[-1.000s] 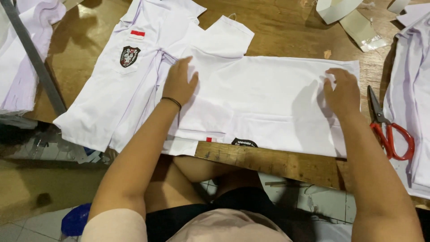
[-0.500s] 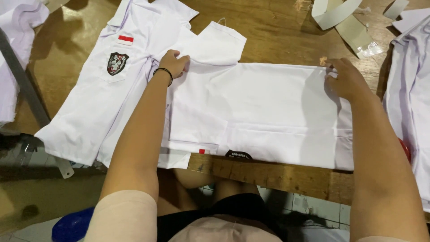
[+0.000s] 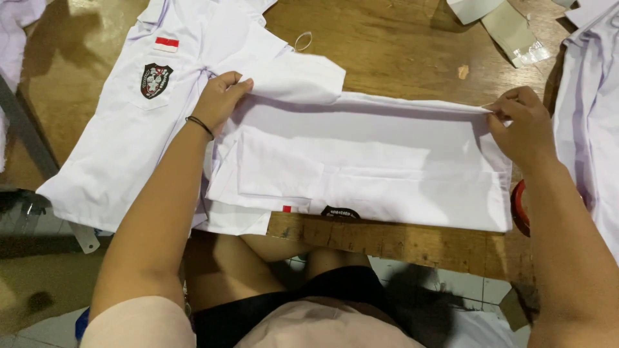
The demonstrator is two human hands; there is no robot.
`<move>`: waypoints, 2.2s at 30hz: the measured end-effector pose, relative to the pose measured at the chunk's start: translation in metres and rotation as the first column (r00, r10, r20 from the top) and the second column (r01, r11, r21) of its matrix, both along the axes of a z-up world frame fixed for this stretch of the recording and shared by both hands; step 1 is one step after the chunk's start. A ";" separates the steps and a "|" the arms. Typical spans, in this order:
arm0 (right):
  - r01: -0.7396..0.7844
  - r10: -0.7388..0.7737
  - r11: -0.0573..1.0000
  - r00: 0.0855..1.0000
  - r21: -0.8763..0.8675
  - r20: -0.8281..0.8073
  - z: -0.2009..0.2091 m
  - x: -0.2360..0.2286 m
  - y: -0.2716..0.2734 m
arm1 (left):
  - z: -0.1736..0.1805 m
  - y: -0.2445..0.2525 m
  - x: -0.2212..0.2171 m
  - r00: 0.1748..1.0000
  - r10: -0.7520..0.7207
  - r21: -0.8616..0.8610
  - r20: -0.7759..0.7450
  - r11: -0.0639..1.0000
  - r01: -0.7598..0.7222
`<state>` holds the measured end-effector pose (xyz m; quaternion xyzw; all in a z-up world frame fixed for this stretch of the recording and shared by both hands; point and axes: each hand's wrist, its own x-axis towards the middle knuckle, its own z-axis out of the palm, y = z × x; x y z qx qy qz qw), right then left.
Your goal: The person folds a white short-sleeved shirt on a wooden table. They align the collar and sleeves, fold the sides inward, and then fold the shirt in half lengthwise and in half again to create a compact rectangle.
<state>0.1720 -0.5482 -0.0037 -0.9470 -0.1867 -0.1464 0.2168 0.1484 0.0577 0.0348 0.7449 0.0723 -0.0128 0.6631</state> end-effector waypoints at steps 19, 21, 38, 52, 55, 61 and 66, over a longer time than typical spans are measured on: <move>0.051 -0.008 0.985 0.969 -0.167 0.247 -0.033 -0.086 -0.014 | 0.021 -0.010 -0.074 0.979 -0.204 0.765 -0.014 0.628 0.142; 0.037 0.009 0.983 0.970 -0.182 0.244 -0.031 -0.089 -0.012 | 0.023 -0.012 -0.078 0.980 -0.195 0.787 -0.027 0.601 0.141; 0.071 0.018 0.969 0.936 -0.237 0.352 -0.020 -0.114 0.006 | -0.024 -0.011 -0.098 0.924 -0.319 0.929 0.212 0.358 -0.090; -0.005 0.012 1.000 0.979 -0.031 0.206 -0.008 -0.082 0.188 | 0.001 -0.108 -0.112 0.848 -0.148 0.820 0.508 0.385 -0.424; -0.018 0.013 0.995 0.998 -0.099 -0.060 0.002 -0.076 0.230 | -0.001 -0.115 -0.103 0.834 -0.097 0.802 0.543 0.356 -0.480; 0.011 -0.042 0.996 0.932 -0.088 -0.359 0.018 -0.086 0.236 | -0.022 -0.064 -0.090 0.910 0.029 0.843 0.413 0.366 -0.394; -0.009 -0.044 0.992 0.906 -0.125 -0.421 0.027 -0.096 0.233 | -0.052 -0.036 -0.092 0.965 0.092 0.920 0.245 0.292 -0.261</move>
